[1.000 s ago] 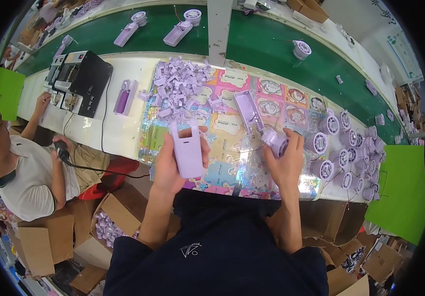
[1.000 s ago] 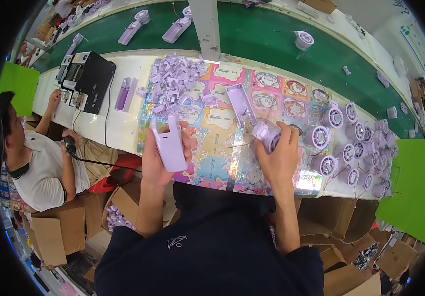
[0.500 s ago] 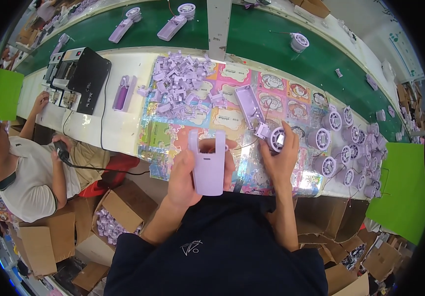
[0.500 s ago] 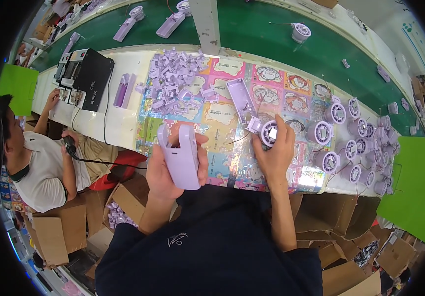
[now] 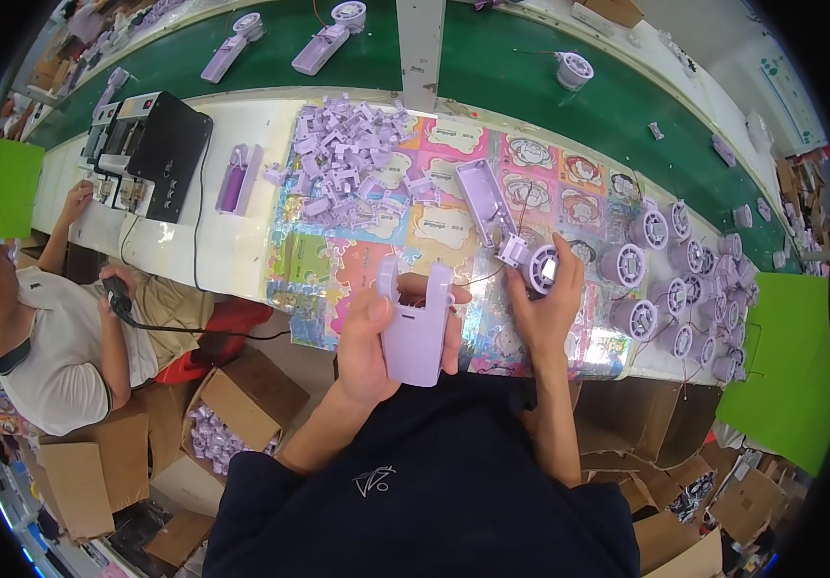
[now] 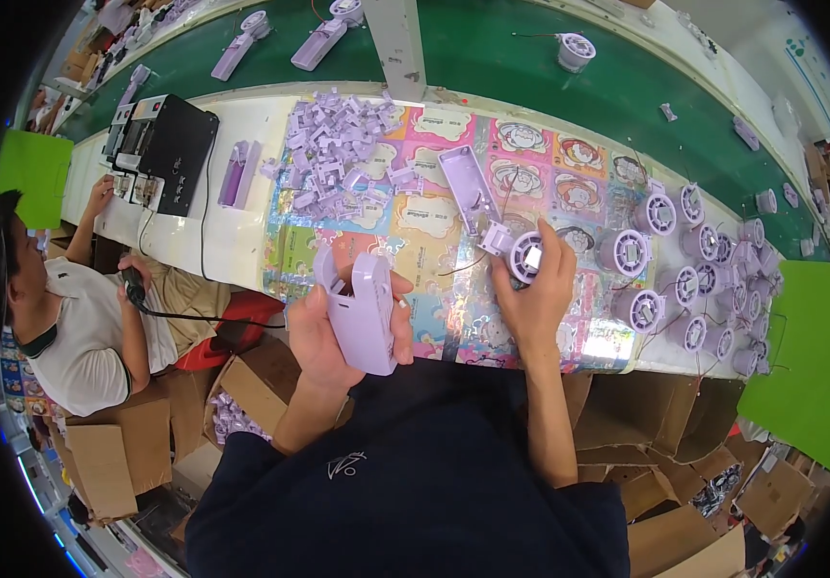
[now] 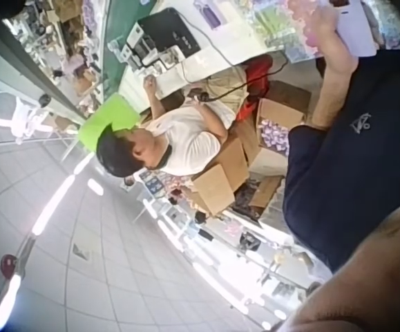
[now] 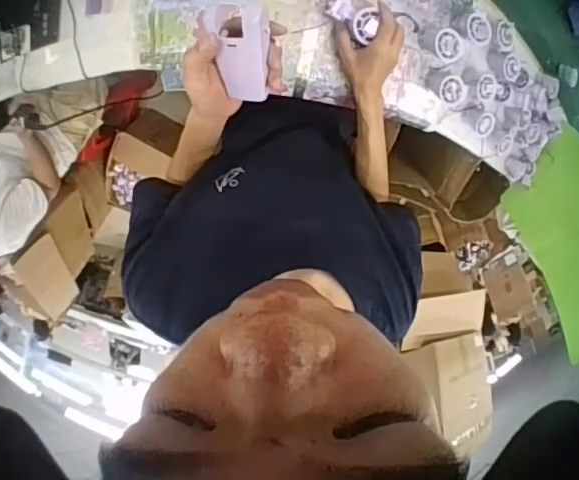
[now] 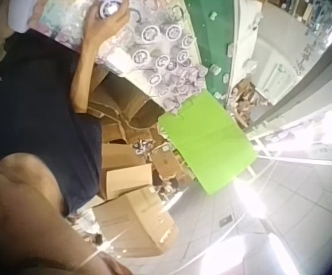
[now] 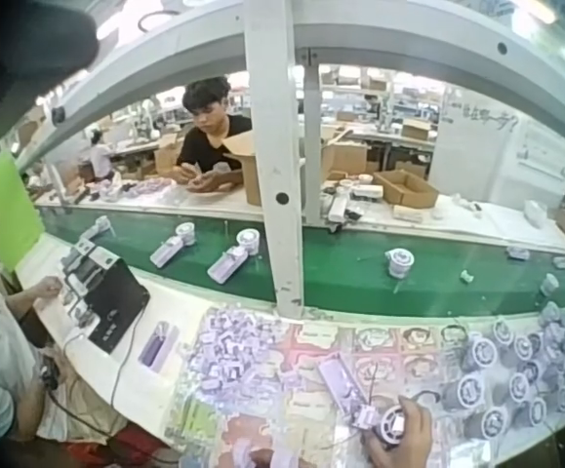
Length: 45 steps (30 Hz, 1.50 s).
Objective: The person assembles handheld fans by hand, attaching small plastic hinge pieces to fan head assemblies and fitting the fan heads into handle casings.
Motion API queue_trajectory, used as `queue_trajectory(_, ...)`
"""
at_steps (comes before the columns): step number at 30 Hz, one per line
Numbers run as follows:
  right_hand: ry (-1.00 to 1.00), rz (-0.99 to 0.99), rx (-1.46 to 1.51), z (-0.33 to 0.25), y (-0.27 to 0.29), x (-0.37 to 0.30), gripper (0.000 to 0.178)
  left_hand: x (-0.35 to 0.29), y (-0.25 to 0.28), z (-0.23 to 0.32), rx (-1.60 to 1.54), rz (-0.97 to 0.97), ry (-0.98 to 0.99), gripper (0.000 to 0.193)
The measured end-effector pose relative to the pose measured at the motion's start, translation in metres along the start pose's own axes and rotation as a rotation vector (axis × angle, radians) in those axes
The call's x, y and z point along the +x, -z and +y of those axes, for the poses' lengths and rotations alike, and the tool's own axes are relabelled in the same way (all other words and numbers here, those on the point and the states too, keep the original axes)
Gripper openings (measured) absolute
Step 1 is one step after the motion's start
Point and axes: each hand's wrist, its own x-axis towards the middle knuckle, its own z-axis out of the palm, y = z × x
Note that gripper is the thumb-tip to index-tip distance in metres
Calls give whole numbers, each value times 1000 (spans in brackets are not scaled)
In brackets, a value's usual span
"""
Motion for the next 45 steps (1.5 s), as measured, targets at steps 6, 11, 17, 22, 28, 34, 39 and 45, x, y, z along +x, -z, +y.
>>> queue_trajectory(6, 10, 9, 2, 1, 0, 0, 68, 1, -10, -2, 775, 157, -358, 72)
queue_trajectory(11, -12, -2, 11, 4, -1, -1, 70, 10, -33, 23, 1570, 81, -815, 64)
queue_trajectory(17, -3, 9, 30, 3, -1, 0, 70, 3, -54, 34, 1803, 82, -913, 59)
queue_trajectory(22, -16, 18, 28, 4, -1, -1, 69, 2, -61, 32, 1822, 70, -963, 54)
queue_trajectory(28, 14, 37, 44, 5, -3, -1, 68, 1, -65, 29, 1820, 54, -972, 51)
queue_trajectory(34, 14, 36, 35, 6, -3, -2, 68, 3, -64, 26, 1794, 37, -968, 51)
queue_trajectory(39, 3, 32, 46, 6, -4, 0, 68, 3, -65, 26, 1787, 35, -947, 50)
queue_trajectory(45, 3, 31, 56, 7, -3, 0, 70, 3, -65, 28, 1803, 39, -974, 51)
